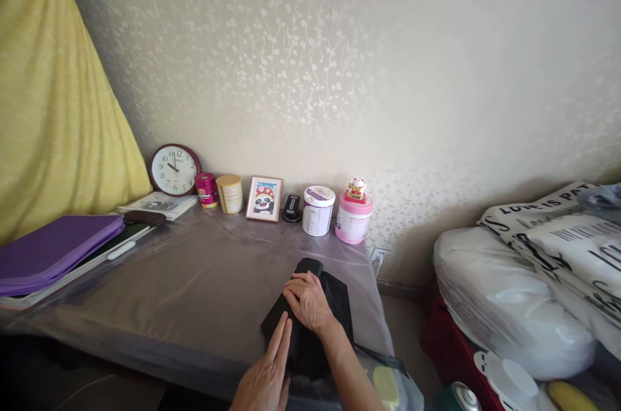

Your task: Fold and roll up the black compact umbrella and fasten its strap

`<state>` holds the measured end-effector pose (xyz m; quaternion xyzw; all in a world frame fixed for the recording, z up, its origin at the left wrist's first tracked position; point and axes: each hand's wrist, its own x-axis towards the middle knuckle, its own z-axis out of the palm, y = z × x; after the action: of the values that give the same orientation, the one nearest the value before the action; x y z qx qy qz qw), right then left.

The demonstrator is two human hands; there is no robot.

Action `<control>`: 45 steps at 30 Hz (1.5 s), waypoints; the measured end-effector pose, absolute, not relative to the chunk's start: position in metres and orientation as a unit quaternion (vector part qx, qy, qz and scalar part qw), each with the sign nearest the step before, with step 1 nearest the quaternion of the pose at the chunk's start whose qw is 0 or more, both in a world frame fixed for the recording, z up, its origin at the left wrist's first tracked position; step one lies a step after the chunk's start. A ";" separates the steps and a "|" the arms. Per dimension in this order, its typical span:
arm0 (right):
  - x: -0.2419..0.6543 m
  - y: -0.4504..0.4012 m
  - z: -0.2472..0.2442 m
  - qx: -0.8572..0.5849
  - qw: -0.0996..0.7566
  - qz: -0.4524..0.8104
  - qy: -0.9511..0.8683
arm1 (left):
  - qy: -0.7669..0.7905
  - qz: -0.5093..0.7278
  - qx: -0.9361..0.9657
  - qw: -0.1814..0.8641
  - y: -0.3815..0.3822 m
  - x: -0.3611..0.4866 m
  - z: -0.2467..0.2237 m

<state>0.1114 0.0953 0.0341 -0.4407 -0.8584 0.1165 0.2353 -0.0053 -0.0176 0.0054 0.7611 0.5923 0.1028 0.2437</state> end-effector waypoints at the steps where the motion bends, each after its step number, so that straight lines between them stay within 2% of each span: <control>1: 0.111 0.100 0.034 -0.450 0.231 0.113 -0.855 | 0.596 0.101 0.759 0.244 -0.018 -0.005 0.005; 8: 0.111 0.132 0.028 -0.510 0.213 0.091 -0.828 | 0.622 0.088 0.740 0.240 -0.017 -0.004 0.000; 14: 0.120 0.149 0.026 -0.598 0.243 0.055 -0.761 | 0.626 0.087 0.740 0.230 -0.019 -0.004 0.003; 22: 0.189 0.111 0.011 -0.717 0.293 0.016 -0.632 | 0.632 0.099 0.744 0.195 -0.026 -0.003 -0.001; 29: 0.214 0.068 0.006 -0.741 0.301 0.139 -0.584 | 0.635 0.085 0.751 0.163 -0.031 -0.002 0.008; 39: 0.192 0.039 0.010 -0.715 0.300 0.179 -0.606 | 0.642 0.084 0.748 0.146 -0.031 0.000 0.007; 42: 0.191 0.038 0.009 -0.703 0.328 0.203 -0.597 | 0.642 0.081 0.747 0.150 -0.030 0.001 0.007; 45: 0.186 0.042 0.018 -0.673 0.398 0.258 -0.567 | 0.643 0.068 0.747 0.154 -0.030 0.001 0.009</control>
<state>0.1865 0.0417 0.0176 -0.6731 -0.5671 0.2581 0.3984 0.0005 -0.0304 0.0085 0.7475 0.6425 0.0683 0.1542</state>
